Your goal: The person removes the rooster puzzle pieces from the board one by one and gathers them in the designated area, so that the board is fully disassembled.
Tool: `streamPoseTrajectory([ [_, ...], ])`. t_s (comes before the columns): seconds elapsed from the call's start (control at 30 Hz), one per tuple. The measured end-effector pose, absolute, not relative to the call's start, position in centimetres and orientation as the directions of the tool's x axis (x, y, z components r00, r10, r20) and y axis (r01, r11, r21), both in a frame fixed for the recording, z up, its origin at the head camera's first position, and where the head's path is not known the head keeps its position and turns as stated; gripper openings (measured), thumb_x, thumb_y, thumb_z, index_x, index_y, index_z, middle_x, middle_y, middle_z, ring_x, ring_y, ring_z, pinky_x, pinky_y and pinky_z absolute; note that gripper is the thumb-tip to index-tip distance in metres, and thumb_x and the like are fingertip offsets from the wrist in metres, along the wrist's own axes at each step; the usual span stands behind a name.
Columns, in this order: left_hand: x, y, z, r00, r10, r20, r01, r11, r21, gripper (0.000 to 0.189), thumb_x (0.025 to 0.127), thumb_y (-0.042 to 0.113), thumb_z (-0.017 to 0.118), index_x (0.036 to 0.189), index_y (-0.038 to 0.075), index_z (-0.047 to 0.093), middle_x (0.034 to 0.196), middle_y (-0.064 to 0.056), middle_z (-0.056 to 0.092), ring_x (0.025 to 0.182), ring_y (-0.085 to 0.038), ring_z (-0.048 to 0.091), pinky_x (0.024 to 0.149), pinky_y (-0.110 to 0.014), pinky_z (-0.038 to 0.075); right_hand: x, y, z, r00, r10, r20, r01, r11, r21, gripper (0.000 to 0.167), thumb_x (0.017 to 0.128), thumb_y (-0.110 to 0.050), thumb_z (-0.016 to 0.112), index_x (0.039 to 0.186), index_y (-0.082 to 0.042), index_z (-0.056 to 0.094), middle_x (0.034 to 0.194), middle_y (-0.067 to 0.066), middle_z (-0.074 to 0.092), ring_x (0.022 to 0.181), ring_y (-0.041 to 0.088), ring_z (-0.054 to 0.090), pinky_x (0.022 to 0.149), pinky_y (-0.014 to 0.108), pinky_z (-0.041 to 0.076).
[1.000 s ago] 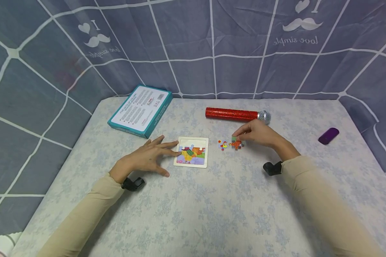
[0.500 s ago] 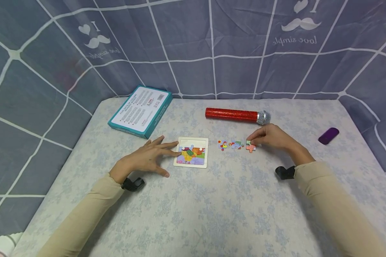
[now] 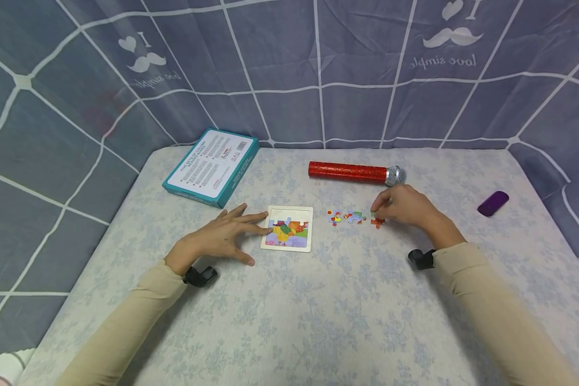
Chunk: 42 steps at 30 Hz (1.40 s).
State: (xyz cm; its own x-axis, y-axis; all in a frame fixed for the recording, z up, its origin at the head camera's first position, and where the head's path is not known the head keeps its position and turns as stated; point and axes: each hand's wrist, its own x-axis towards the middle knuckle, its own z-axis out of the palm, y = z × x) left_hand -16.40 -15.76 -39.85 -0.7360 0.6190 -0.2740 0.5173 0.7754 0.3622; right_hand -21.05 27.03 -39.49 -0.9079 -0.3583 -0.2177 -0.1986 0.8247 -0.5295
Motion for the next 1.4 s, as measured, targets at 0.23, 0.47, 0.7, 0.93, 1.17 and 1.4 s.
streamPoseTrajectory([
  [0.23, -16.4, -15.7, -39.9, -0.735, 0.62, -0.275, 0.518, 0.775, 0.362, 0.082, 0.07, 0.051, 0.085, 0.143, 0.035, 0.052, 0.161, 0.008, 0.023, 0.147, -0.045, 0.004, 0.108, -0.074, 0.006, -21.1, 27.0, -39.8, -0.909, -0.364, -0.204, -0.213, 0.824, -0.525, 0.008, 0.086, -0.017, 0.072, 0.093, -0.013, 0.074, 0.076, -0.004, 0.066, 0.071, 0.017, 0.051, 0.062, 0.033, 0.04],
  [0.47, -16.4, -15.7, -39.8, -0.734, 0.622, -0.273, 0.518, 0.773, 0.367, 0.082, 0.07, 0.05, 0.085, 0.144, 0.035, 0.052, 0.161, 0.007, 0.023, 0.147, -0.045, 0.004, 0.107, -0.074, 0.005, -20.9, 26.6, -39.6, -0.908, -0.391, -0.153, -0.261, 0.81, -0.524, 0.012, 0.088, -0.015, 0.068, 0.099, -0.01, 0.071, 0.078, -0.001, 0.061, 0.063, 0.016, 0.047, 0.055, 0.032, 0.039],
  [0.7, -16.3, -15.8, -40.0, -0.737, 0.615, -0.28, 0.509, 0.777, 0.369, 0.082, 0.07, 0.05, 0.085, 0.143, 0.035, 0.052, 0.162, 0.008, 0.021, 0.147, -0.046, 0.002, 0.107, -0.075, 0.004, -21.1, 24.2, -38.7, -0.899, -0.434, -0.052, -0.352, 0.79, -0.502, 0.015, 0.091, -0.016, 0.064, 0.102, -0.009, 0.072, 0.088, 0.001, 0.064, 0.064, 0.017, 0.049, 0.055, 0.033, 0.04],
  [0.93, -16.3, -15.9, -40.1, -0.732, 0.627, -0.265, 0.521, 0.767, 0.375, 0.081, 0.071, 0.051, 0.084, 0.143, 0.035, 0.052, 0.162, 0.009, 0.022, 0.147, -0.046, 0.003, 0.107, -0.075, 0.004, -21.1, 18.9, -39.0, -0.859, -0.512, -0.004, -0.435, 0.733, -0.522, 0.015, 0.087, -0.011, 0.068, 0.1, -0.01, 0.074, 0.088, 0.0, 0.065, 0.061, 0.012, 0.052, 0.058, 0.031, 0.043],
  [1.17, -16.4, -16.0, -40.1, -0.729, 0.64, -0.245, 0.539, 0.756, 0.371, 0.082, 0.071, 0.053, 0.083, 0.144, 0.035, 0.051, 0.161, 0.008, 0.022, 0.146, -0.047, 0.004, 0.106, -0.076, 0.006, -20.7, 12.6, -38.9, -0.786, -0.613, -0.078, -0.492, 0.697, -0.522, 0.022, 0.087, -0.017, 0.072, 0.107, -0.012, 0.075, 0.089, -0.003, 0.061, 0.075, 0.014, 0.054, 0.064, 0.031, 0.046],
  [1.4, -16.3, -16.2, -40.0, -0.715, 0.655, -0.244, 0.549, 0.743, 0.383, 0.083, 0.07, 0.055, 0.083, 0.144, 0.034, 0.051, 0.162, 0.007, 0.022, 0.146, -0.048, 0.003, 0.106, -0.076, 0.006, -20.2, 8.9, -39.2, -0.75, -0.647, -0.138, -0.512, 0.699, -0.5, 0.028, 0.088, -0.022, 0.073, 0.115, -0.012, 0.074, 0.09, -0.004, 0.06, 0.078, 0.014, 0.053, 0.065, 0.031, 0.045],
])
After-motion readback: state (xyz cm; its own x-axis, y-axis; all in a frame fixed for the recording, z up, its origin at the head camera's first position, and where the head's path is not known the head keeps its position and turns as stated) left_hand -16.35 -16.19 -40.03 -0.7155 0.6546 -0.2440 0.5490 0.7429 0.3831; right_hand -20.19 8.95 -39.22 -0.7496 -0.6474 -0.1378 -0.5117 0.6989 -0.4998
